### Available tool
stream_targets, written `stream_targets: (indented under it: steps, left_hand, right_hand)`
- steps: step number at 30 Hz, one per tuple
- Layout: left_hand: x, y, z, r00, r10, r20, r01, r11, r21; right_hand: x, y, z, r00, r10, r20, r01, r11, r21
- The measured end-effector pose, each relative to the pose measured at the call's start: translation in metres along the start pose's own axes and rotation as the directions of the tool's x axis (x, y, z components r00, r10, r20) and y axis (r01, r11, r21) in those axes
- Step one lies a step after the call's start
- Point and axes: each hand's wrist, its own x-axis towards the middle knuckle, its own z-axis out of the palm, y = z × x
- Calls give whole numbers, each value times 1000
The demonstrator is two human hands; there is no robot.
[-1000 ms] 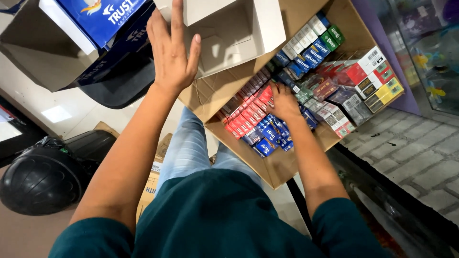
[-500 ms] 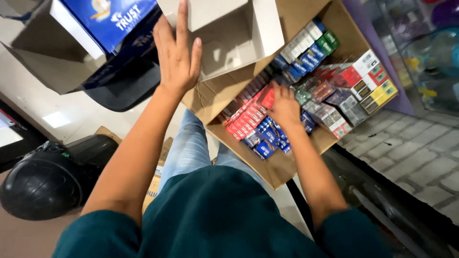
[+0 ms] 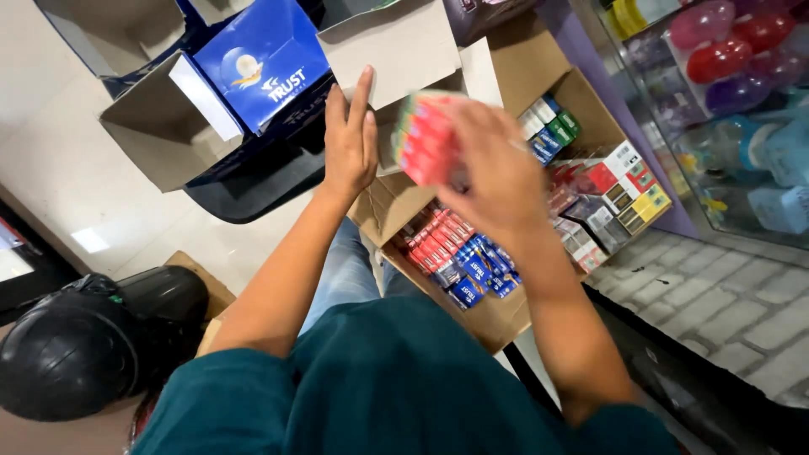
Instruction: Stocking and organizing retail product boxes on a store shelf.
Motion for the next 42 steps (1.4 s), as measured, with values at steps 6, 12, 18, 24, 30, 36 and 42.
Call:
stream_targets:
  steps: [6,12,18,24,30,36,42]
  left_hand:
    - [3,-8,5,997,-59,-45,53,991,-126]
    - [6,-2,7,1000,-13,7,13,995,-98]
    - [5,0,11,999,17,33,-17,1000,15]
    - [11,2,4,998,47,40,-51,994,98]
    - [23,-1,-12,994,55,92,-59,998,37]
    - [27,-17,2,997,73,32,-74,996,51]
    - [21,-17,7,995,95,-12,-93,990,109]
  right_hand:
    - [38,41,81,941,-124,316,206,948,-241]
    - [46,74,148,772,107,626,61,969,-241]
    - [33,103,171,703,176,689,-233,972,-11]
    - [12,114,125,814,73,577,-215,959,183]
    - [-49,68,0,798,261,543,-588,531,610]
    - [-190,179,115,396,615,682,-871,487,66]
    - [-314,183,262,538,610,582,-709,701,-79]
